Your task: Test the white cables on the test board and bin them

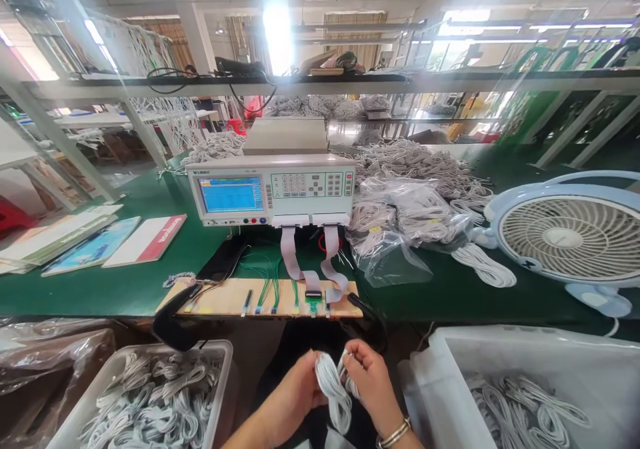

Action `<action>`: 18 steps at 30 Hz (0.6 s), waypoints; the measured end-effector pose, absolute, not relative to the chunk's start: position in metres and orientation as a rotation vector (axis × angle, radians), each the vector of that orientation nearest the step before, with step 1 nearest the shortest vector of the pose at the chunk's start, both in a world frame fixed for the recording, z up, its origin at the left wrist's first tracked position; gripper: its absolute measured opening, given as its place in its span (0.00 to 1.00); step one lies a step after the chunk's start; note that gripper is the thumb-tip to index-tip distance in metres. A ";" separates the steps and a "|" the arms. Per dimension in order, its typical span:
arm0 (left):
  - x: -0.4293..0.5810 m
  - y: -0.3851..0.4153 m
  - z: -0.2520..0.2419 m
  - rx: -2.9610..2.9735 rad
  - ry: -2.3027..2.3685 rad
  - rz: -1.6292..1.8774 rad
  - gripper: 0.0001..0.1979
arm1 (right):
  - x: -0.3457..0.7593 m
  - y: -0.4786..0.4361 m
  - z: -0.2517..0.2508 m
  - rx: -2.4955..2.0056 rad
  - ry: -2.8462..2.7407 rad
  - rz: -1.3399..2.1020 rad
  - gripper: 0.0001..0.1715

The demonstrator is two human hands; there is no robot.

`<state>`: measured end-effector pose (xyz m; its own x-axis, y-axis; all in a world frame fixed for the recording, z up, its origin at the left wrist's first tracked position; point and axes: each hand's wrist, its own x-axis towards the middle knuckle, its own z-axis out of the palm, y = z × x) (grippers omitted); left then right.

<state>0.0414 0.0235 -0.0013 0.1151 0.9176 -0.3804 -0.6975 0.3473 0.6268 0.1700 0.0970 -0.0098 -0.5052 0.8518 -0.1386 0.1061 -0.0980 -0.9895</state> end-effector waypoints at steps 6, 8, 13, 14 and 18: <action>0.039 0.027 -0.009 0.337 0.760 1.121 0.12 | 0.164 0.097 -0.009 -0.741 -1.670 1.717 0.04; 0.038 0.028 -0.009 0.354 0.835 1.187 0.14 | 0.162 0.099 -0.008 -0.807 -1.687 1.742 0.10; 0.039 0.038 -0.007 0.432 1.130 1.429 0.16 | 0.156 0.105 -0.011 -1.025 -1.609 1.835 0.12; 0.040 0.041 -0.007 0.457 1.160 1.477 0.14 | 0.155 0.107 -0.012 -1.032 -1.585 1.823 0.13; 0.039 0.050 -0.013 0.522 1.182 1.578 0.10 | 0.153 0.117 -0.013 -1.053 -1.500 1.793 0.15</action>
<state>0.0388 0.0499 -0.0127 -0.3570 0.9054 -0.2296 -0.4747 0.0358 0.8794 0.1525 0.1173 -0.0128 -0.5276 0.8236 -0.2079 0.0592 -0.2085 -0.9762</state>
